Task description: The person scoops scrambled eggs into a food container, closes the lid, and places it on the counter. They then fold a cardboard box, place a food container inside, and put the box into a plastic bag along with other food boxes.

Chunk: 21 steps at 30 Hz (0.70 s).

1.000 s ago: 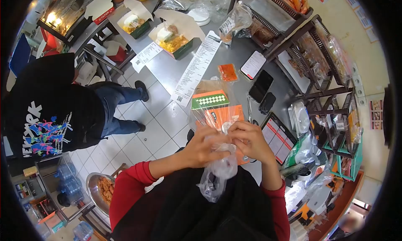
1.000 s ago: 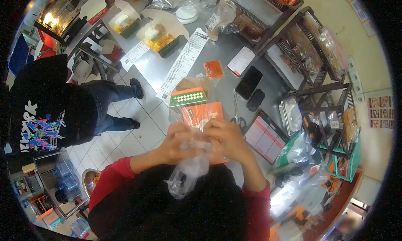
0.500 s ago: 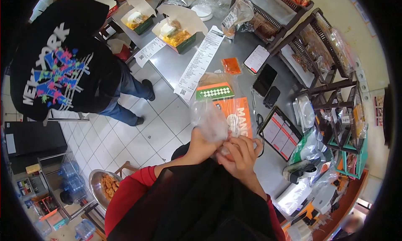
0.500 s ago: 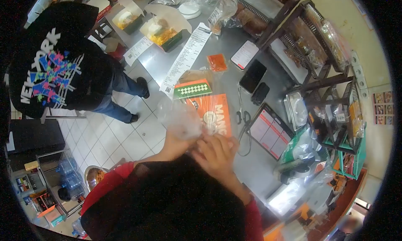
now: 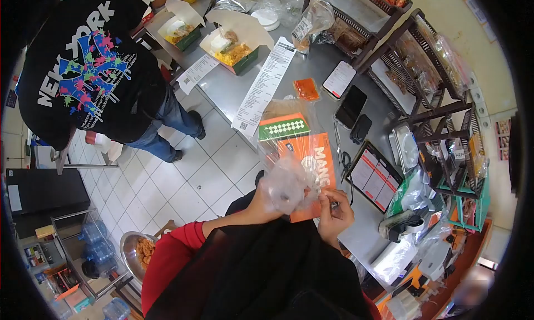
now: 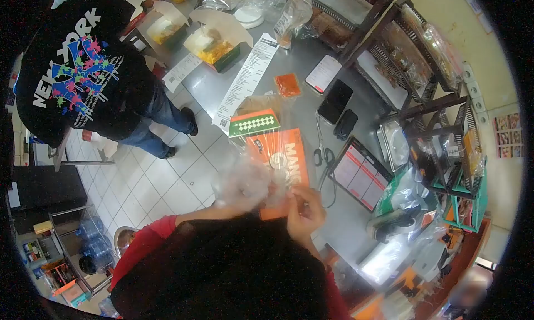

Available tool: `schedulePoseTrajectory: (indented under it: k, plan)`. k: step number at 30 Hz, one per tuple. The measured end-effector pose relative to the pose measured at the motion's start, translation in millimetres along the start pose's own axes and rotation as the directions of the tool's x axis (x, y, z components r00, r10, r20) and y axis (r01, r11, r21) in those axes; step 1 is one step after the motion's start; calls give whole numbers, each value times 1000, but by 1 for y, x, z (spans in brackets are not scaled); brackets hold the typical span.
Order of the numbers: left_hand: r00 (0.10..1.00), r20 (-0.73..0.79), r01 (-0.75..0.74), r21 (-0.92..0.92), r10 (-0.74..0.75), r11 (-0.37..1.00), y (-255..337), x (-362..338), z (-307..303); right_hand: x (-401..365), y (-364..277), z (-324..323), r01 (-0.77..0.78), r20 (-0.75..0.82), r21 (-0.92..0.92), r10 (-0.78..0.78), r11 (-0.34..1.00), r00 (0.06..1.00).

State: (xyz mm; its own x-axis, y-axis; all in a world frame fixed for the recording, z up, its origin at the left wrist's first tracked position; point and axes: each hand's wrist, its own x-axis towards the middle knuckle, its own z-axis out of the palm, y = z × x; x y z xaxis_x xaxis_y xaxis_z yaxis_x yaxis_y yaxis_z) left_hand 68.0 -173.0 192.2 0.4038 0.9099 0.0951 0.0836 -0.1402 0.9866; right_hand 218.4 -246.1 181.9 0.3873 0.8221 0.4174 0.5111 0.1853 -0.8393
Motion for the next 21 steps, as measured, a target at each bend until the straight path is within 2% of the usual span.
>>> schedulePoseTrajectory:
  k: [1,2,4,5,6,7,10,13,16,18,19,20,21]
  plan:
    - [998,59,3,121,-10,993,-7,-2,1,-1,1,2,-147,-15,22,147,989,989]
    - [993,118,-1,239,-28,971,-19,-3,3,2,-2,3,-114,38,-28,115,993,993]
    - [981,187,9,182,-43,983,-26,-2,0,10,-11,-1,-45,153,-127,65,991,986]
    - [974,221,17,153,-51,988,-29,-1,-1,12,-12,-2,-141,134,-103,154,985,979]
    - [971,211,144,-153,-110,978,-51,-6,1,10,-13,-3,-232,116,-76,239,970,964]
    - [961,219,251,-444,-168,860,-58,-8,2,9,-14,-4,-319,99,-47,322,947,942]
    - [966,106,255,-565,-237,785,-58,-14,13,13,-9,-5,-63,195,-133,88,989,977]
    - [988,91,152,-494,-122,856,-46,-11,10,18,-14,-7,-92,217,-141,121,986,969]
    - [973,112,233,-495,-204,837,-59,-16,12,25,-20,-3,-32,248,-131,64,991,967]
    - [965,87,261,-330,-247,907,-68,-23,11,26,-19,-4,-73,282,-148,112,986,953]
    - [982,173,61,85,-75,994,-47,-13,5,27,-18,-6,-97,291,-163,142,982,946]
    - [963,253,-207,449,99,869,-25,-3,0,29,-20,-8,-170,335,-184,225,968,915]
    - [948,280,-282,516,152,809,-25,-1,0,30,-18,-8,-193,315,-112,220,975,923]
